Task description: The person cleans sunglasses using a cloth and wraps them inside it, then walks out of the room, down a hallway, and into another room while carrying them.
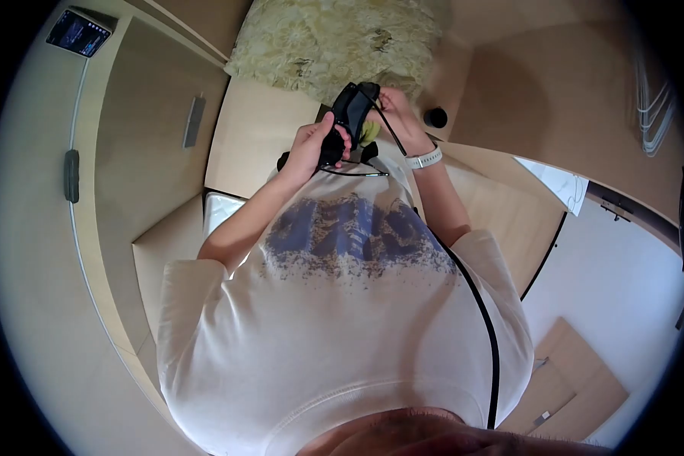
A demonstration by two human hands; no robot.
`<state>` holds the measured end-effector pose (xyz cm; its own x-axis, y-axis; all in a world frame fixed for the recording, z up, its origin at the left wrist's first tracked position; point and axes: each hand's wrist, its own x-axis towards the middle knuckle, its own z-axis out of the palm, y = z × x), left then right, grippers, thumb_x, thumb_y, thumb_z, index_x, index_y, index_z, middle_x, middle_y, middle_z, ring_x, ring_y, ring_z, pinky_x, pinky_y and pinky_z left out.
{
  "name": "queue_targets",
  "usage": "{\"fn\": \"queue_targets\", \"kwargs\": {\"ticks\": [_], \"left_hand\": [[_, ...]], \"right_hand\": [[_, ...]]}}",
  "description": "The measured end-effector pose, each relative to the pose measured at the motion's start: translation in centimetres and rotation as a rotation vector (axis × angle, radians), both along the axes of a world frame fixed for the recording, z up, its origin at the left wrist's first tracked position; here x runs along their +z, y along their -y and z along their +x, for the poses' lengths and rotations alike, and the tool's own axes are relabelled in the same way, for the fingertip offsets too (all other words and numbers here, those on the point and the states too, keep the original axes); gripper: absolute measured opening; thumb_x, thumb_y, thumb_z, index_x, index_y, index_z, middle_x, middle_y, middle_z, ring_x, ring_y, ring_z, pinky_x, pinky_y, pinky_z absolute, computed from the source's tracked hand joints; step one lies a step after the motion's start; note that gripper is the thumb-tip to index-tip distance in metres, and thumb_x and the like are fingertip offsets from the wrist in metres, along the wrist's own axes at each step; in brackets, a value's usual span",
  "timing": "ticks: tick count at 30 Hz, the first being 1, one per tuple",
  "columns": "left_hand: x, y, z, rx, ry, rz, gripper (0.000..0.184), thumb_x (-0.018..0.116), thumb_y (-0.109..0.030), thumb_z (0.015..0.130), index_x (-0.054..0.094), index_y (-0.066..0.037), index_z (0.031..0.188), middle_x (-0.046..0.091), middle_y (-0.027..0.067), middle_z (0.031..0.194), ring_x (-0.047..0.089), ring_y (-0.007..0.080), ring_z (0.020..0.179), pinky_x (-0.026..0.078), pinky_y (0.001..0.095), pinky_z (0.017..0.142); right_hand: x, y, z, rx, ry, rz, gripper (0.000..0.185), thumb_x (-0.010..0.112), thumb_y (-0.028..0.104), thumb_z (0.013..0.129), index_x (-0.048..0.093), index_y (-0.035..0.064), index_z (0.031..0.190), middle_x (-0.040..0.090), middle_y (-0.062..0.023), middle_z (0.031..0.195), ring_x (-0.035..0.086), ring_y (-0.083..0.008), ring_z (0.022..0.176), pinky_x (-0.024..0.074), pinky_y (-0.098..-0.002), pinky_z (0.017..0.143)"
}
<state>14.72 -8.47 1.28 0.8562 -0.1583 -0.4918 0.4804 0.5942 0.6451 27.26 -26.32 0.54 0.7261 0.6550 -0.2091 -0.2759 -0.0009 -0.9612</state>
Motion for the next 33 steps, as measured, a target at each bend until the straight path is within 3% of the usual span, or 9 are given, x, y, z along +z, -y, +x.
{"fn": "queue_targets", "kwargs": {"ticks": [6,8,11,22,25,28,33], "left_hand": [[0.1,-0.3,0.4,-0.045,-0.019,-0.052,0.054,0.045,-0.051,0.104,0.06,-0.003,0.085,0.065,0.0104,0.079,0.064,0.0201,0.066,0.05,0.0319,0.052],[0.0,-0.2,0.5,-0.036,-0.026,-0.056,0.054,0.045,-0.051,0.104,0.061,-0.003,0.085,0.065,0.01,0.079,0.064,0.02,0.066,0.05,0.0319,0.052],[-0.4,0.0,0.7,-0.032,-0.054,-0.07,0.053,0.046,-0.051,0.104,0.061,-0.003,0.086,0.065,0.0088,0.078,0.064,0.0198,0.065,0.049,0.0314,0.053],[-0.9,-0.5,0.6,-0.05,-0.053,-0.166,0.049,0.046,-0.047,0.105,0.062,-0.004,0.087,0.065,0.0088,0.08,0.065,0.0203,0.067,0.049,0.0311,0.056],[-0.5,-0.7,0.8,-0.069,-0.028,-0.192,0.049,0.046,-0.046,0.105,0.062,-0.004,0.087,0.065,0.0086,0.081,0.065,0.0198,0.068,0.049,0.031,0.056],[-0.1,-1.0,0.8,-0.094,-0.025,-0.155,0.047,0.046,-0.045,0.105,0.062,-0.004,0.087,0.066,0.0078,0.081,0.065,0.0184,0.068,0.049,0.0307,0.057],[-0.3,-1.0,1.0,-0.094,-0.026,-0.082,0.046,0.048,-0.044,0.105,0.064,-0.005,0.087,0.066,0.0057,0.078,0.064,0.0146,0.065,0.049,0.0275,0.056]], "right_hand": [[-3.0,-1.1,-2.1,-0.213,-0.016,0.012,0.019,0.066,-0.004,0.084,0.068,-0.0008,0.102,0.069,-0.0014,0.096,0.063,-0.0108,0.087,0.0507,-0.0262,0.076],[-3.6,-1.3,-3.1,-0.309,-0.618,0.37,0.015,0.065,0.003,0.09,0.066,0.0018,0.105,0.069,-0.0042,0.098,0.067,-0.017,0.087,0.0544,-0.0314,0.075],[-3.5,-1.3,-3.1,-0.35,-0.659,0.346,0.014,0.062,0.007,0.095,0.064,0.0033,0.108,0.069,-0.0063,0.1,0.069,-0.0215,0.089,0.057,-0.036,0.075],[-0.2,-1.9,-3.4,-0.252,-0.5,0.272,0.019,0.051,-0.003,0.096,0.063,0.0021,0.11,0.069,-0.0054,0.1,0.068,-0.0166,0.086,0.057,-0.0309,0.075],[0.0,-2.1,-3.2,-0.321,-0.416,0.248,0.024,0.051,-0.009,0.09,0.063,0.0013,0.108,0.068,-0.005,0.097,0.066,-0.0142,0.084,0.0542,-0.0277,0.074],[0.3,-2.0,-3.1,-0.286,-0.15,0.159,0.031,0.057,-0.012,0.076,0.064,0.0002,0.104,0.067,-0.0028,0.099,0.063,-0.0132,0.089,0.0499,-0.0255,0.08],[-1.3,-2.0,-3.6,-0.31,-0.209,0.209,0.032,0.058,-0.012,0.078,0.064,0.0014,0.106,0.068,-0.003,0.102,0.063,-0.0134,0.095,0.0486,-0.0268,0.087]]}}
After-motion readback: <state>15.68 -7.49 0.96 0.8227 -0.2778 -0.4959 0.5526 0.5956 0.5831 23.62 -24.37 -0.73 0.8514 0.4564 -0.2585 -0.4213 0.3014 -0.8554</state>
